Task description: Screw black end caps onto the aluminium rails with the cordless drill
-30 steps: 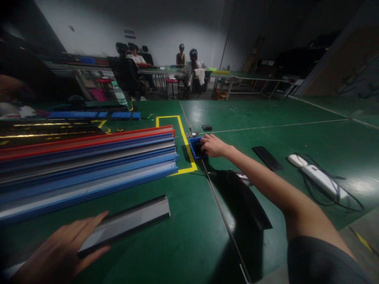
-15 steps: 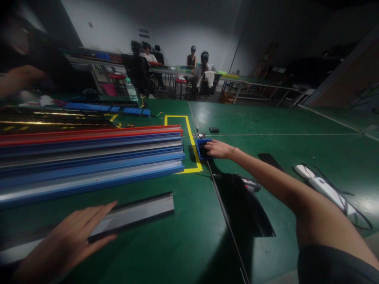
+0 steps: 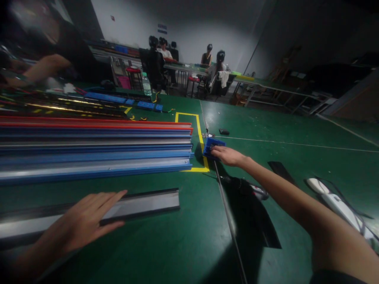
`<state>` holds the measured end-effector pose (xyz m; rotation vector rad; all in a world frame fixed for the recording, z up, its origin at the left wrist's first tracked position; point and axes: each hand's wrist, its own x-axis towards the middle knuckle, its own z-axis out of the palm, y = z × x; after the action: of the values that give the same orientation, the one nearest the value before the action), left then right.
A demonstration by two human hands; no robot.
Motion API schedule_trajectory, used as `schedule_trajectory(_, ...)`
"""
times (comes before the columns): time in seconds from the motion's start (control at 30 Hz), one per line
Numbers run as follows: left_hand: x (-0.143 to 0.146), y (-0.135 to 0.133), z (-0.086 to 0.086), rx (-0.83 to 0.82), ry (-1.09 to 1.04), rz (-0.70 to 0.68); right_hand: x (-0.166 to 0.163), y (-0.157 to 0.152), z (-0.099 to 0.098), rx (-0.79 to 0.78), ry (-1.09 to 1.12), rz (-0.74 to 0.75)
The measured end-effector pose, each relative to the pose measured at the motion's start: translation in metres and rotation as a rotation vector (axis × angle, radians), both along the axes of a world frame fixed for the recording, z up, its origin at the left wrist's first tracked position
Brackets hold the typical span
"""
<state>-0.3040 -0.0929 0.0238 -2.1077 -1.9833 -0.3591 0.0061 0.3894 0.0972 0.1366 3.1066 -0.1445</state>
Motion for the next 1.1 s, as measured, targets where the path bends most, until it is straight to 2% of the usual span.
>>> schedule_trajectory(0.2, 0.0, -0.001, -0.002, 0.009, 0.023, -0.004, 0.004, -0.005, -0.001, -0.239, 0.201, -0.169)
schedule_trajectory(0.5, -0.001, 0.001, -0.007, -0.031, 0.053, 0.017, 0.0, -0.013, -0.011, -0.589, 0.492, -0.517)
schedule_trajectory(0.73, -0.004, 0.001, -0.007, -0.109, 0.023, 0.043, -0.007, -0.017, -0.01, -0.822, 0.579, -0.716)
schedule_trajectory(0.9, 0.002, 0.003, 0.001, -0.137, 0.026, 0.06, -0.015, -0.019, 0.001, -0.859, 0.554, -0.826)
schedule_trajectory(1.1, 0.004, 0.004, 0.005, -0.107, 0.021, 0.037, -0.024, -0.031, 0.012, -0.742, 0.517, -0.854)
